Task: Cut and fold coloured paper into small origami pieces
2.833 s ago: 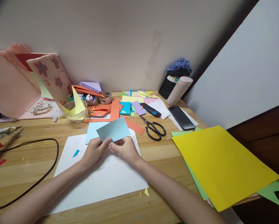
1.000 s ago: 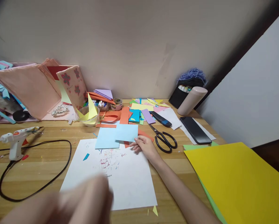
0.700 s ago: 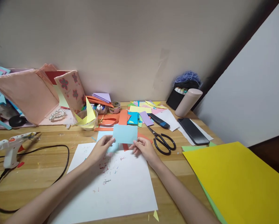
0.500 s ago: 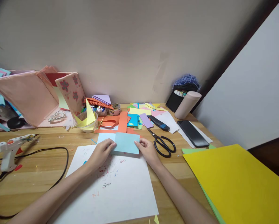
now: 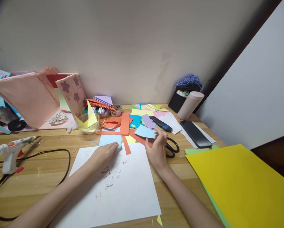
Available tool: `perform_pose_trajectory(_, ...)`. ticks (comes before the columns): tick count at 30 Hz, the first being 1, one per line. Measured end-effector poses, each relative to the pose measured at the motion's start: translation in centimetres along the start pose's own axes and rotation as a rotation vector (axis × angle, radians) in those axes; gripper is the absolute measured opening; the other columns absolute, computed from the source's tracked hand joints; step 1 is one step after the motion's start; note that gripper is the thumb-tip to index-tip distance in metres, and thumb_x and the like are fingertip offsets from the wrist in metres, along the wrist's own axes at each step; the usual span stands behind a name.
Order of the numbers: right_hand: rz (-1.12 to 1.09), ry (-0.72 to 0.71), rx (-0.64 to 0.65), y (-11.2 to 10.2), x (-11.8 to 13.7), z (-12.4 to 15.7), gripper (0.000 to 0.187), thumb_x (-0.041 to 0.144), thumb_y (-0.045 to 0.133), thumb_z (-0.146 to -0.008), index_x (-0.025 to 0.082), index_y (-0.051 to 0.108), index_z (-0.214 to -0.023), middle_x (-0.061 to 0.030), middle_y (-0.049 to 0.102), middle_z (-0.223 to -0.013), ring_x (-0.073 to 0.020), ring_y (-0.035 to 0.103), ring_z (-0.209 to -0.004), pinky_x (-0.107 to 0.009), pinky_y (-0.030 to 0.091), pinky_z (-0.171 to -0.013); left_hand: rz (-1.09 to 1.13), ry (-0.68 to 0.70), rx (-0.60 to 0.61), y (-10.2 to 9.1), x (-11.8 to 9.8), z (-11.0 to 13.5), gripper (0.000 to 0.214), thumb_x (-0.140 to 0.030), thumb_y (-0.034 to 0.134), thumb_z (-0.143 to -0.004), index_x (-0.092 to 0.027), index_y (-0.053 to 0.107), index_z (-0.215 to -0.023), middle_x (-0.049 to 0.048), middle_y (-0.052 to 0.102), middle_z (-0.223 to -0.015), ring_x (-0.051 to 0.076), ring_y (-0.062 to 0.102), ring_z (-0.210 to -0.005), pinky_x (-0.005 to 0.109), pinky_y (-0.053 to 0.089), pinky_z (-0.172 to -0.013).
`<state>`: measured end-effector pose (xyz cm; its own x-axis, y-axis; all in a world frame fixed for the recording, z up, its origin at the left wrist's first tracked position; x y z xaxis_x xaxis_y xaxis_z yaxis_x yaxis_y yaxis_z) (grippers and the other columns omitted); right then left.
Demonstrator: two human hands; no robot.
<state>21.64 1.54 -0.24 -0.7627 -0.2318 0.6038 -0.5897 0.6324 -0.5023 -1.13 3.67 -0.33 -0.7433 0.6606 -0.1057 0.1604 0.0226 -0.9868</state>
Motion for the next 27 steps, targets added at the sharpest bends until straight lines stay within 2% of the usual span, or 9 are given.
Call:
perform_pose_trajectory(4, -0.119, -0.175, 0.314, 0.6, 2.4, 1.2, 0.05, 0.019, 0.053, -0.079, 0.022, 0.033, -0.125, -0.0067, 0.05, -0.094, -0.0193, 0.048, -0.085, -0.035, 0.044, -0.077, -0.033, -0.031, -0.086, -1.3, -0.7, 0.4, 0.024, -0.011, 0.032, -0.087, -0.015, 0.052, -0.098, 0.0069, 0.065, -0.079, 0.019, 0.061, -0.067, 0.026, 0.041, -0.053)
perform_pose_trajectory(6, -0.158, -0.244, 0.456, 0.8, 3.6, 2.0, 0.05, 0.017, 0.055, -0.078, 0.024, 0.037, -0.125, -0.0032, 0.054, -0.084, -0.018, 0.049, -0.078, -0.031, 0.044, -0.072, 0.029, 0.018, -0.143, -2.3, -2.0, 0.8, 0.023, -0.016, 0.032, -0.089, -0.016, 0.053, -0.097, 0.0056, 0.065, -0.076, 0.018, 0.06, -0.064, 0.025, 0.039, -0.053)
perform_pose_trajectory(8, -0.18, -0.312, 0.544, 0.9, 4.4, 2.5, 0.038, 0.012, 0.052, -0.078, 0.024, 0.05, -0.114, -0.0017, 0.056, -0.075, -0.0169, 0.051, -0.072, -0.028, 0.042, -0.065, 0.158, 0.064, -0.119, -3.3, -3.5, 1.1, 0.025, -0.025, 0.031, -0.091, -0.017, 0.055, -0.096, 0.0047, 0.065, -0.074, 0.017, 0.06, -0.064, 0.024, 0.039, -0.054)
perform_pose_trajectory(11, -0.214, -0.349, 0.535, 0.6, 4.5, 2.6, 0.032, 0.001, 0.042, -0.073, 0.021, 0.061, -0.091, -0.0029, 0.059, -0.071, -0.0167, 0.052, -0.069, -0.026, 0.039, -0.059, 0.438, -0.042, -0.025, -4.3, -4.2, 1.0, 0.033, -0.038, 0.03, -0.091, -0.02, 0.057, -0.09, 0.0038, 0.066, -0.077, 0.017, 0.06, -0.069, 0.025, 0.041, -0.062)
perform_pose_trajectory(14, -0.291, -0.345, 0.529, 0.4, 3.5, 2.2, 0.04, -0.002, 0.037, -0.066, 0.021, 0.062, -0.087, -0.0038, 0.063, -0.076, -0.0173, 0.055, -0.072, -0.027, 0.042, -0.061, 0.649, -0.263, -0.104, -4.1, -2.6, 0.5, 0.037, -0.041, 0.025, -0.09, -0.021, 0.057, -0.091, 0.005, 0.064, -0.094, 0.019, 0.059, -0.087, 0.03, 0.042, -0.077)
perform_pose_trajectory(16, -0.34, -0.381, 0.559, 0.4, 2.8, 2.1, 0.041, -0.001, 0.037, -0.065, 0.022, 0.061, -0.09, -0.0036, 0.065, -0.08, -0.0182, 0.057, -0.075, -0.029, 0.044, -0.064, 0.664, -0.362, -0.127, -3.3, -1.2, 0.1, 0.033, -0.044, 0.035, -0.087, -0.02, 0.054, -0.1, 0.0081, 0.06, -0.107, 0.023, 0.055, -0.099, 0.035, 0.041, -0.083)
perform_pose_trajectory(21, -0.422, -0.425, 0.591, 0.6, 2.1, 2.3, 0.04, 0.004, 0.04, -0.07, 0.024, 0.062, -0.097, -0.0028, 0.068, -0.088, -0.0196, 0.059, -0.082, -0.033, 0.046, -0.07, 0.655, -0.387, -0.074, -1.1, 0.6, -0.4, 0.048, -0.049, 0.058, -0.071, -0.017, 0.053, -0.105, 0.0122, 0.057, -0.109, 0.027, 0.051, -0.103, 0.04, 0.04, -0.085)
perform_pose_trajectory(24, -0.481, -0.368, 0.577, 0.5, 2.2, 2.1, 0.033, 0.01, 0.042, -0.074, 0.025, 0.064, -0.095, -0.0032, 0.069, -0.086, -0.0196, 0.06, -0.081, -0.034, 0.046, -0.072, 0.794, -0.437, -0.045, -1.0, 0.8, -0.8, 0.051, -0.048, 0.064, -0.065, -0.017, 0.055, -0.104, 0.011, 0.057, -0.108, 0.026, 0.052, -0.102, 0.038, 0.04, -0.085)
perform_pose_trajectory(27, -0.53, -0.273, 0.579, 0.2, 2.4, 1.7, 0.021, 0.02, 0.049, -0.078, 0.025, 0.067, -0.088, -0.0045, 0.069, -0.082, -0.02, 0.061, -0.078, -0.034, 0.047, -0.071, 0.96, -0.492, -0.037, -1.4, 1.3, -1.2, 0.045, -0.042, 0.067, -0.062, -0.015, 0.058, -0.096, 0.009, 0.061, -0.101, 0.023, 0.055, -0.095, 0.033, 0.042, -0.082)
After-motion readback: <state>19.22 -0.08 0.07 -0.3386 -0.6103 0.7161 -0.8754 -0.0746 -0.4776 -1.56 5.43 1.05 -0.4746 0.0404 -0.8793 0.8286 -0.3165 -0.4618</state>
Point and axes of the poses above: each hand's wrist, its own z-axis away from the middle knuckle, its own y-axis out of the palm, x = y × z, the point moved 2 cm from there along -z, towards the middle knuckle
